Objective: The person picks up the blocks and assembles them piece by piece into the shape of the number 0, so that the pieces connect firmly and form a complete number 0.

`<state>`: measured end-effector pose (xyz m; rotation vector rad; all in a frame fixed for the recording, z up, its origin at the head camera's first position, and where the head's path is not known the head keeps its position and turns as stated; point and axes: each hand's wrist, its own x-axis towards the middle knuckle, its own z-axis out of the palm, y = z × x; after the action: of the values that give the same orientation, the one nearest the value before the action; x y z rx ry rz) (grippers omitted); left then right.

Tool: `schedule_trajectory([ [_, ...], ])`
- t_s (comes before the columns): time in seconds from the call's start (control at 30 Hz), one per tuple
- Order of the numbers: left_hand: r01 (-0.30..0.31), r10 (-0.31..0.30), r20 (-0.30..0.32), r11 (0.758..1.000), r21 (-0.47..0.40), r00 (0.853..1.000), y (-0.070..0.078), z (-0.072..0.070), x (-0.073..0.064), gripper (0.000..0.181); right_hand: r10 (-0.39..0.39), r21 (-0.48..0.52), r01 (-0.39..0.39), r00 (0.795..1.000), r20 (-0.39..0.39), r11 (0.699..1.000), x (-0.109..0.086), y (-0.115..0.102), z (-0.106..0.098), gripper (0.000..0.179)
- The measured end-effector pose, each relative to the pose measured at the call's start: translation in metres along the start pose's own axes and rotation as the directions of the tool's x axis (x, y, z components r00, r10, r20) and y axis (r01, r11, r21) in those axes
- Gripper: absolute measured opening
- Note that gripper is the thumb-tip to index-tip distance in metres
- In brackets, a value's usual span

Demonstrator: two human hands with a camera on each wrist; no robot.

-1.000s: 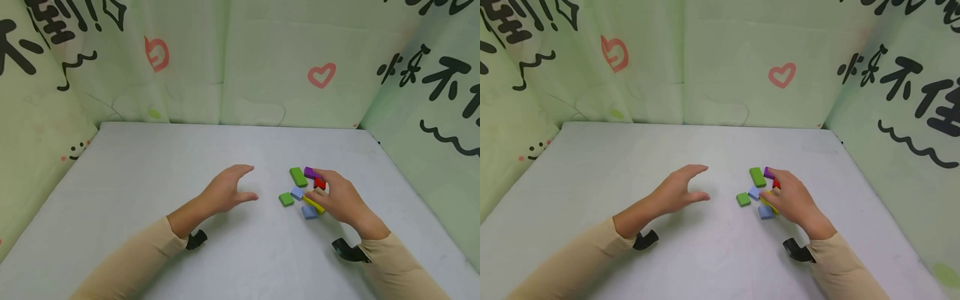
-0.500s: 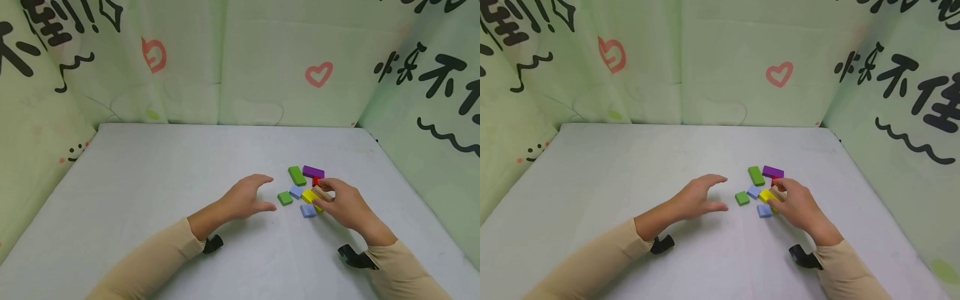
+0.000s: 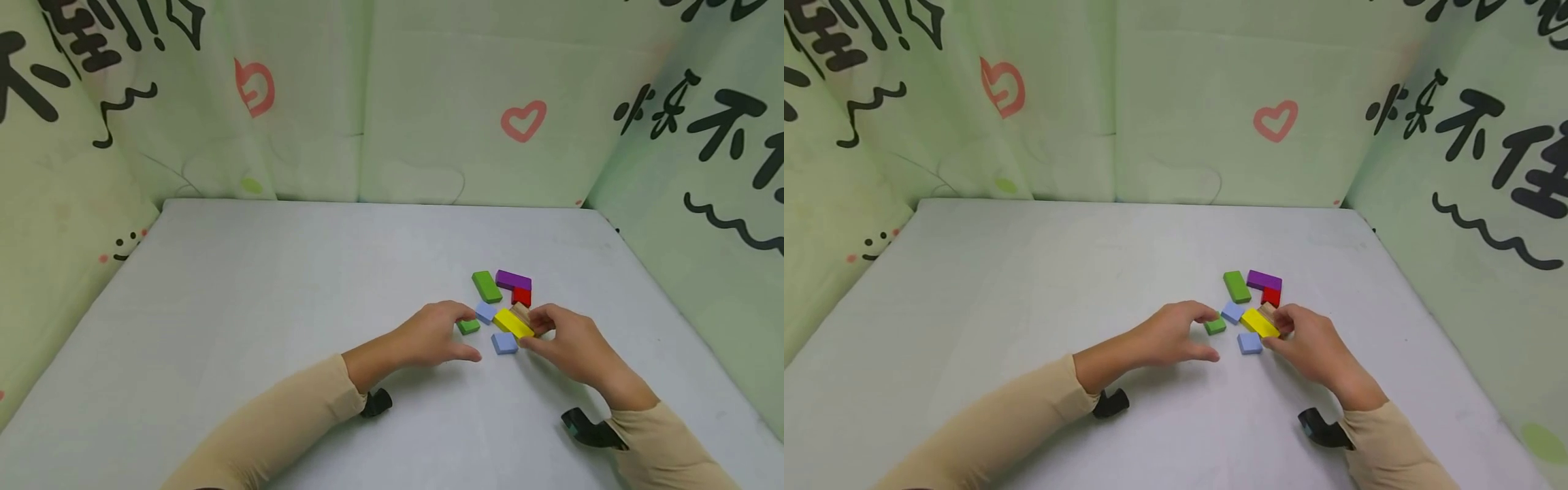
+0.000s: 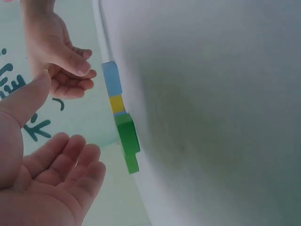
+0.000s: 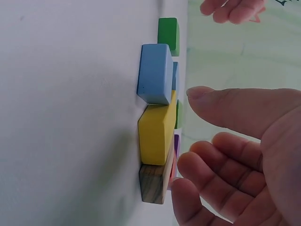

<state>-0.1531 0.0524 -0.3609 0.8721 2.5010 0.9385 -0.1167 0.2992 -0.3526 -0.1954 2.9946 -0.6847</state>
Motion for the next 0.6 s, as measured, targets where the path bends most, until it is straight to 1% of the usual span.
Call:
schedule_trajectory([
  [0.13,-0.012,0.012,0.031,1.000,-0.016,0.999,0.002,0.006,0.006,0.057,0.011,0.002,-0.011,1.000,0.014,1.000,0.000,0.003,0.001,0.045],
  [0.2,-0.007,0.008,0.042,1.000,-0.018,0.999,0.003,0.007,0.008,0.057,0.013,0.002,-0.013,1.000,0.016,1.000,0.000,0.004,0.002,0.045],
  [0.4,0.011,-0.009,0.063,1.000,-0.027,0.998,0.002,0.009,0.013,0.056,0.012,0.002,-0.012,1.000,0.014,1.000,0.000,0.006,0.003,0.042],
  [0.6,0.012,-0.011,0.082,1.000,-0.005,0.997,0.004,0.010,0.018,0.055,0.018,-0.006,-0.018,1.000,0.016,1.000,0.001,0.007,0.004,0.041],
])
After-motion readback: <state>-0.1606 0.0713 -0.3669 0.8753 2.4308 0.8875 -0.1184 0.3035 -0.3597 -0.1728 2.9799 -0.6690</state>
